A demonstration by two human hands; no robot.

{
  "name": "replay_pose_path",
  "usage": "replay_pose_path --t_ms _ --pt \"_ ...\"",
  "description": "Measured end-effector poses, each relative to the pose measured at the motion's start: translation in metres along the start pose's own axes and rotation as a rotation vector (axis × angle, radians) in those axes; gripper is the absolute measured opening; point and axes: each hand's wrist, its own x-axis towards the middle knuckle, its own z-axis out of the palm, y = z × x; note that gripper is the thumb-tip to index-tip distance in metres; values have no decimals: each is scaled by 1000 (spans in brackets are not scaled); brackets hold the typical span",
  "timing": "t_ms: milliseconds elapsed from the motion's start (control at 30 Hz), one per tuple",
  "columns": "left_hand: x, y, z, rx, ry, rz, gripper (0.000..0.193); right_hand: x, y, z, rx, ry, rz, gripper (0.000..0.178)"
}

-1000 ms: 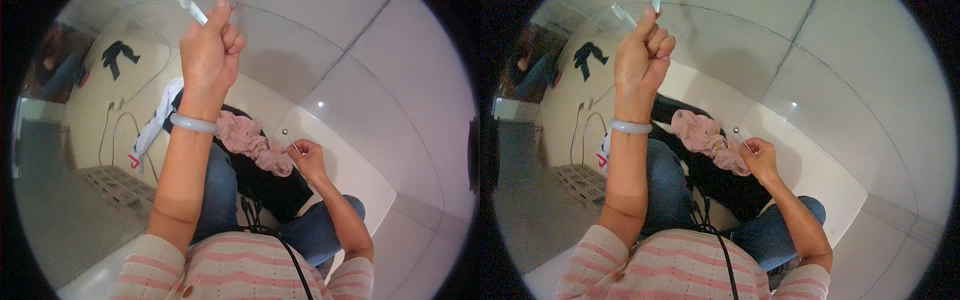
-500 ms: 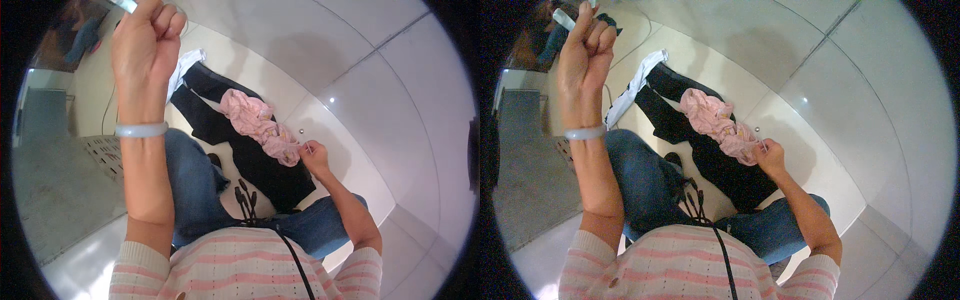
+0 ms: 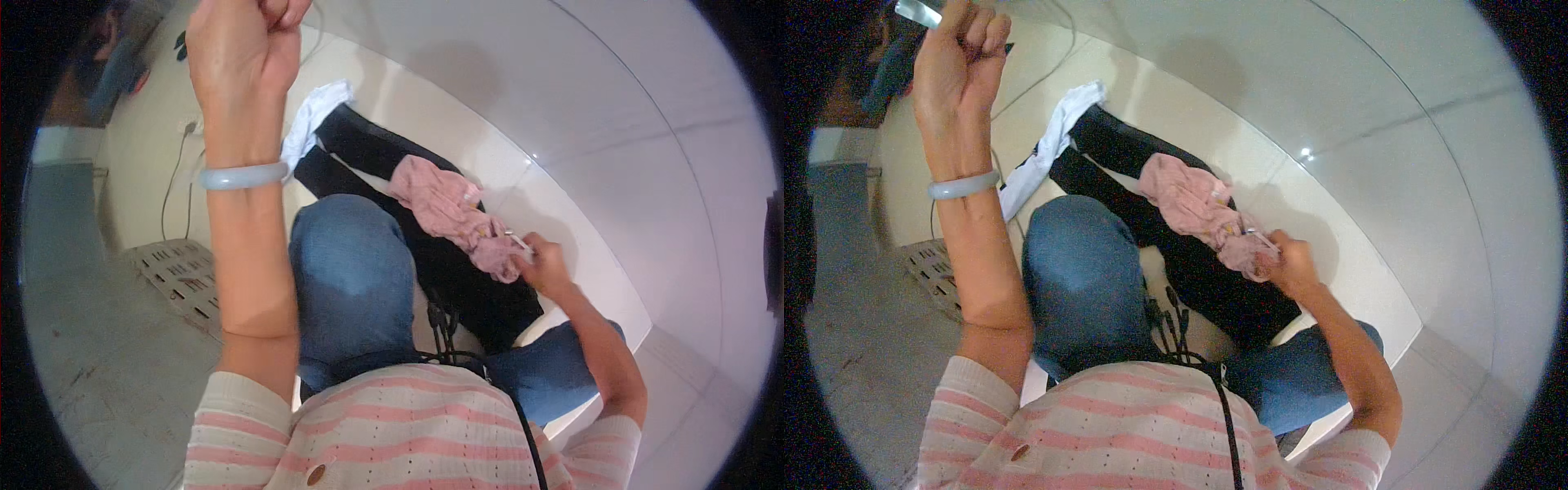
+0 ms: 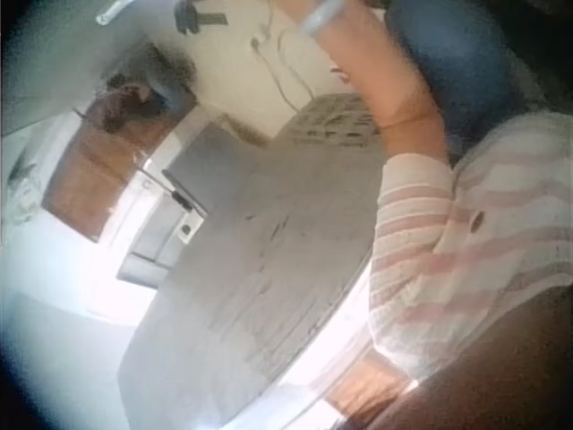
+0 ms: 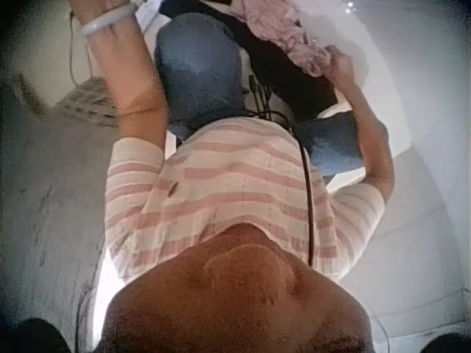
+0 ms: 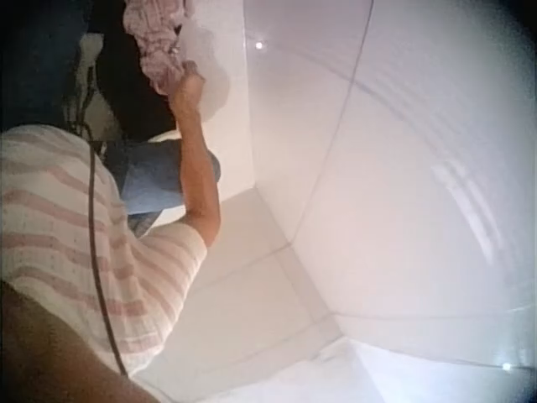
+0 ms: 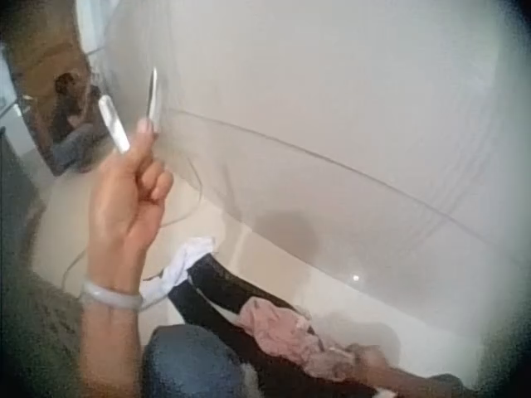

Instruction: Cleaning and repairing grout lines between wall tiles using specialized metal tools.

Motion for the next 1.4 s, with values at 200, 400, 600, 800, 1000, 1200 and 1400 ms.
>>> replay_pose_path --t_ms 200,400,600,800,1000,1200,1400 --pt "20 -27 -166 310 259 -268 20 -21 50 -113 -138 -366 564 32" --pt "-27 -95 -308 341 473 -552 17 -154 200 -131 145 -284 329 26" --pt "-64 -120 -365 213 634 -747 13 -106 182 -140 2 -358 284 25" --pt "-96 -143 -410 55 631 -809 13 -41 129 -146 -198 -407 218 24" --pt "-110 -142 -440 106 665 -792 13 51 39 -183 -516 -413 129 24" --pt "-131 -142 -445 56 697 -712 13 77 -37 -165 -751 -441 87 24" --pt "-146 -161 -445 -74 842 -522 11 161 -211 -97 783 -401 354 43"
